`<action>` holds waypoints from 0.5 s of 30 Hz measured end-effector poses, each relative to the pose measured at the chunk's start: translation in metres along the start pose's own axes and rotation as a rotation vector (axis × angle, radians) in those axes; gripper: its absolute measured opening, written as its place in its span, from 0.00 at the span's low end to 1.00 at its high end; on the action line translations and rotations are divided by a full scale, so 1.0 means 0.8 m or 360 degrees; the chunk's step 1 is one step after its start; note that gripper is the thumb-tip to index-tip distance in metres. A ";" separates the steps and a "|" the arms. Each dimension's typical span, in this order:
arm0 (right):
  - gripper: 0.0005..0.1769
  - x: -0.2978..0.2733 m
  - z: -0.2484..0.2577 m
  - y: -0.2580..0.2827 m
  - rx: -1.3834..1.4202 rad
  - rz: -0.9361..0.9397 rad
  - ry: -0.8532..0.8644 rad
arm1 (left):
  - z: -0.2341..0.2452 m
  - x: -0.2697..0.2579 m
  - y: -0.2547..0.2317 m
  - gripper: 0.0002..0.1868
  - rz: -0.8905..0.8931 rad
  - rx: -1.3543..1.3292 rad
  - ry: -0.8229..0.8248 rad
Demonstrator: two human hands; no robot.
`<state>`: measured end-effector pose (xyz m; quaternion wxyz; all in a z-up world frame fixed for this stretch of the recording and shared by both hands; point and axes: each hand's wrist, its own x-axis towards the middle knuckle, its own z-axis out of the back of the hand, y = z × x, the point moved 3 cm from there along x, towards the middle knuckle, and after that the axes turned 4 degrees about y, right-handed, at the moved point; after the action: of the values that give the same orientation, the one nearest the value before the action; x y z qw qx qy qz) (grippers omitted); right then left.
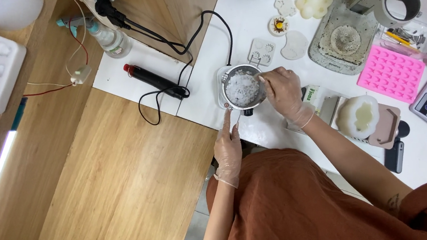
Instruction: Melting wax flakes in a small pot on an electric heater for candle making.
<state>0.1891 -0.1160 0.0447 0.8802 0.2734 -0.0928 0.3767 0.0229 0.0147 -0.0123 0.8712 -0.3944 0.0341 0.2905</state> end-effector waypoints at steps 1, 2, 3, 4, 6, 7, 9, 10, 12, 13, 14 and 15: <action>0.12 0.000 -0.002 -0.003 -0.0003 -0.0003 0.0001 | -0.001 -0.001 0.000 0.31 -0.0002 -0.0001 0.0004; 0.12 -0.001 -0.006 -0.007 0.0071 -0.0007 0.0063 | 0.000 -0.003 -0.001 0.31 -0.0067 -0.0063 -0.0043; 0.12 0.001 -0.012 -0.008 0.0151 -0.0008 0.0122 | 0.003 -0.004 -0.001 0.30 -0.0132 -0.0120 -0.0094; 0.12 -0.006 -0.016 -0.015 0.0153 -0.0008 0.0121 | 0.004 -0.004 -0.001 0.30 -0.0132 -0.0117 -0.0095; 0.14 -0.018 -0.031 -0.031 0.0368 -0.0054 0.0433 | 0.003 -0.003 -0.001 0.31 -0.0050 -0.0046 -0.0039; 0.14 -0.019 -0.026 -0.034 0.0367 -0.0051 0.0433 | 0.002 -0.002 0.000 0.31 -0.0050 -0.0048 -0.0042; 0.14 -0.023 -0.018 -0.040 0.0153 0.0024 0.0482 | 0.000 -0.003 0.002 0.30 -0.0039 -0.0012 -0.0057; 0.14 -0.020 -0.016 -0.040 0.0153 0.0024 0.0483 | 0.001 -0.002 0.001 0.30 -0.0038 -0.0013 -0.0056; 0.14 -0.016 -0.007 -0.037 -0.0090 0.0074 0.0344 | 0.003 -0.004 0.000 0.30 -0.0050 -0.0003 -0.0042; 0.14 -0.016 -0.011 -0.036 -0.0092 0.0071 0.0344 | 0.004 -0.004 -0.002 0.30 -0.0052 -0.0004 -0.0039; 0.14 -0.016 -0.013 -0.034 -0.0063 0.0077 0.0299 | 0.005 -0.004 -0.004 0.30 -0.0017 -0.0045 0.0000; 0.14 -0.014 -0.016 -0.032 -0.0033 0.0087 0.0252 | 0.006 -0.002 -0.005 0.31 0.0018 -0.0085 0.0033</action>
<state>0.1991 -0.1304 0.0194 0.8770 0.2310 -0.0344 0.4200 0.0227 0.0152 -0.0054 0.8582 -0.4205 0.0377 0.2919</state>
